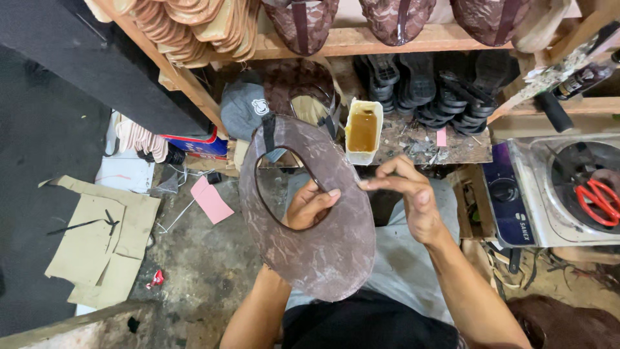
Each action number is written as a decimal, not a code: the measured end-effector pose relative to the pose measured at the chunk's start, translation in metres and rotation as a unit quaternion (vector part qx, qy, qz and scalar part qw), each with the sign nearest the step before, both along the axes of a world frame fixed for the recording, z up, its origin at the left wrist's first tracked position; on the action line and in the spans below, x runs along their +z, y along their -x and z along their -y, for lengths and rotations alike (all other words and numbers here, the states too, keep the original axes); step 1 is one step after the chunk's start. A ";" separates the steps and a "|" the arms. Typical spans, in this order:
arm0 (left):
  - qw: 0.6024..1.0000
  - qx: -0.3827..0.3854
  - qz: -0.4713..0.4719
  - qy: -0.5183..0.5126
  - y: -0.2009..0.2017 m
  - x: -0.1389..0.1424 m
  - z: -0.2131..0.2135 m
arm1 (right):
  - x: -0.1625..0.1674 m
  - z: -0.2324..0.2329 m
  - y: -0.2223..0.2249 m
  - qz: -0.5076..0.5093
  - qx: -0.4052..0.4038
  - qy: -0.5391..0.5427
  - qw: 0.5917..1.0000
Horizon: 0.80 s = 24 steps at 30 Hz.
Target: The person sits on the floor of a shoe workshop holding a sandal upper with a strap, dips their fingers into a container of yellow adhesive, and spreads the glue along the edge of the upper. They rotate the upper to reach different sections, briefly reach to a shelf, and continue applying adhesive around the strap area.
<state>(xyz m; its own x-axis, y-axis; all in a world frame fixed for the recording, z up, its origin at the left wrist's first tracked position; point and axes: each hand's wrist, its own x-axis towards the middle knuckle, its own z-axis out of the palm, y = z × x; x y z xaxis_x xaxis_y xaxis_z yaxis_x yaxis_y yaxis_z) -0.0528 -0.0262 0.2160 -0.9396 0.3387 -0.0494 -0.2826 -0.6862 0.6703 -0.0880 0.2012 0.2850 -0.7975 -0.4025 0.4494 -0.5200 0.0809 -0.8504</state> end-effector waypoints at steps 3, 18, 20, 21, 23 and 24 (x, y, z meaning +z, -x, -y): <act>1.000 0.001 -0.011 0.004 0.002 -0.004 0.000 | -0.001 -0.003 -0.003 -0.039 -0.019 -0.015 0.999; 0.999 -0.019 0.029 -0.009 -0.002 0.009 -0.012 | 0.009 -0.005 0.002 -0.140 -0.052 -0.092 0.984; 1.000 -0.004 0.019 -0.018 -0.002 0.008 -0.011 | 0.010 -0.004 0.003 -0.145 -0.045 -0.100 0.983; 1.000 0.006 0.013 -0.022 -0.002 0.009 -0.009 | 0.010 -0.004 0.002 -0.147 -0.042 -0.093 0.984; 0.999 0.010 0.022 -0.022 -0.001 0.011 -0.003 | 0.010 -0.004 0.000 -0.150 -0.035 -0.079 0.985; 0.999 0.011 0.027 -0.021 -0.002 0.011 -0.003 | 0.009 -0.004 -0.001 -0.151 -0.040 -0.071 0.985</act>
